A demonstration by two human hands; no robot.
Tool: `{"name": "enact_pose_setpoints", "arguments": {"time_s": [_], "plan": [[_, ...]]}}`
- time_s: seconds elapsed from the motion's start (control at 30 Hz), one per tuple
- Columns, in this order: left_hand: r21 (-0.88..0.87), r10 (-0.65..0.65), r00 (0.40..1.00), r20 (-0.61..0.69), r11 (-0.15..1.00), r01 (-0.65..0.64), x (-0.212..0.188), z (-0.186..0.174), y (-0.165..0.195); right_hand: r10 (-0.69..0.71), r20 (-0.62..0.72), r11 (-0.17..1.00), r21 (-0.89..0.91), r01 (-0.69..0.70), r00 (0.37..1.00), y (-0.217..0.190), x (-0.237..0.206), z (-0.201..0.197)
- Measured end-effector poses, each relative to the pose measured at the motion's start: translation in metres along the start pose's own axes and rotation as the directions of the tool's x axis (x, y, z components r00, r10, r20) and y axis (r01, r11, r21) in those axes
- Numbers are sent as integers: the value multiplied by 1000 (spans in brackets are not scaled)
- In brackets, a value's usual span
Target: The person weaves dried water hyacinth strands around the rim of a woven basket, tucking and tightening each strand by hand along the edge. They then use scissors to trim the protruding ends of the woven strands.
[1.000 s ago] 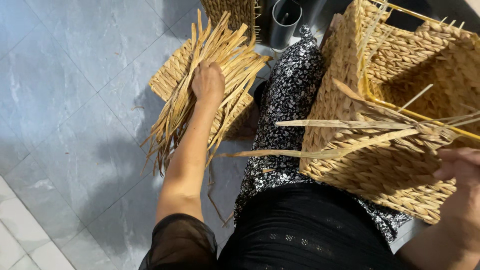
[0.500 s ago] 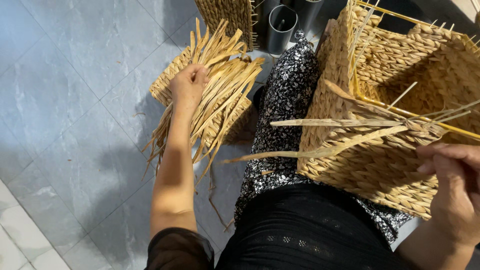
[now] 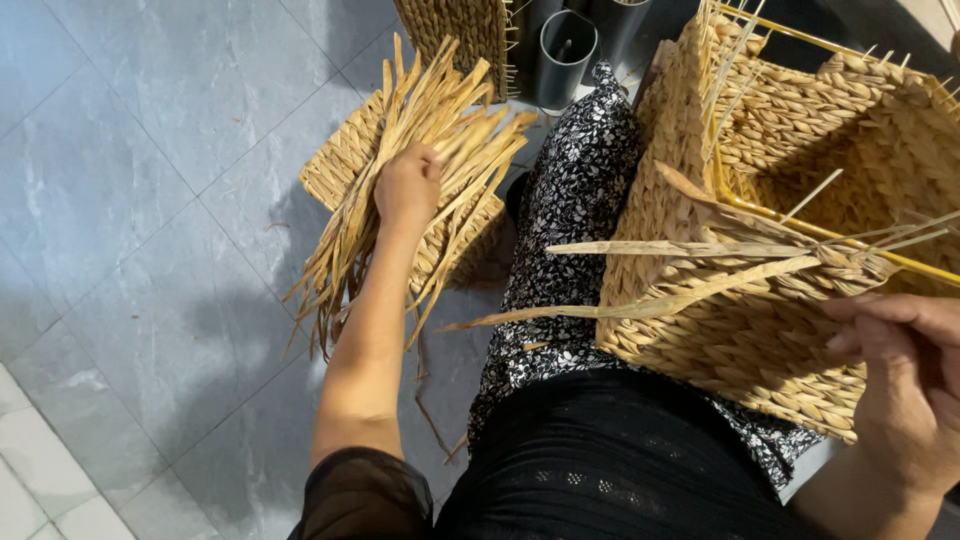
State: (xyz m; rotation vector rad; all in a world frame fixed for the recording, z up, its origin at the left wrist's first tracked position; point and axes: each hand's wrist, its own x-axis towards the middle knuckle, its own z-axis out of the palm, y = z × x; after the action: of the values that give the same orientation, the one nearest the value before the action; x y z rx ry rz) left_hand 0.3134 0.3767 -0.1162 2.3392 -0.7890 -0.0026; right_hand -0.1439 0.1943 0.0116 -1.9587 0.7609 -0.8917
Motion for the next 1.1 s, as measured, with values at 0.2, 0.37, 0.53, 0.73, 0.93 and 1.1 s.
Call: {"name": "enact_pose_setpoints", "arguments": {"time_s": [0.2,0.37,0.53,0.73,0.93,1.1], "plan": [[-350,-162,986,43,922,167,9,-20,1,25,-23,998,60,-24,999,-6,-1,6],[-468,-114,969,-219,884,-2,12,-25,-1,6,-18,998,60,-5,1000,-19,-2,12],[-619,-108,960,-258,781,-79,17,-21,10,-50,-9,994,101,51,999,-43,13,24],[-501,324,862,-390,711,-494,-6,-45,55,40,-21,996,75,-38,999,-102,37,54],[-411,686,643,-341,506,-758,-34,-95,122,83,72,918,382,-104,994,-127,59,77],[-296,803,533,-269,457,-839,-43,-123,148,-124,49,911,402,94,991,-104,55,76]]}}
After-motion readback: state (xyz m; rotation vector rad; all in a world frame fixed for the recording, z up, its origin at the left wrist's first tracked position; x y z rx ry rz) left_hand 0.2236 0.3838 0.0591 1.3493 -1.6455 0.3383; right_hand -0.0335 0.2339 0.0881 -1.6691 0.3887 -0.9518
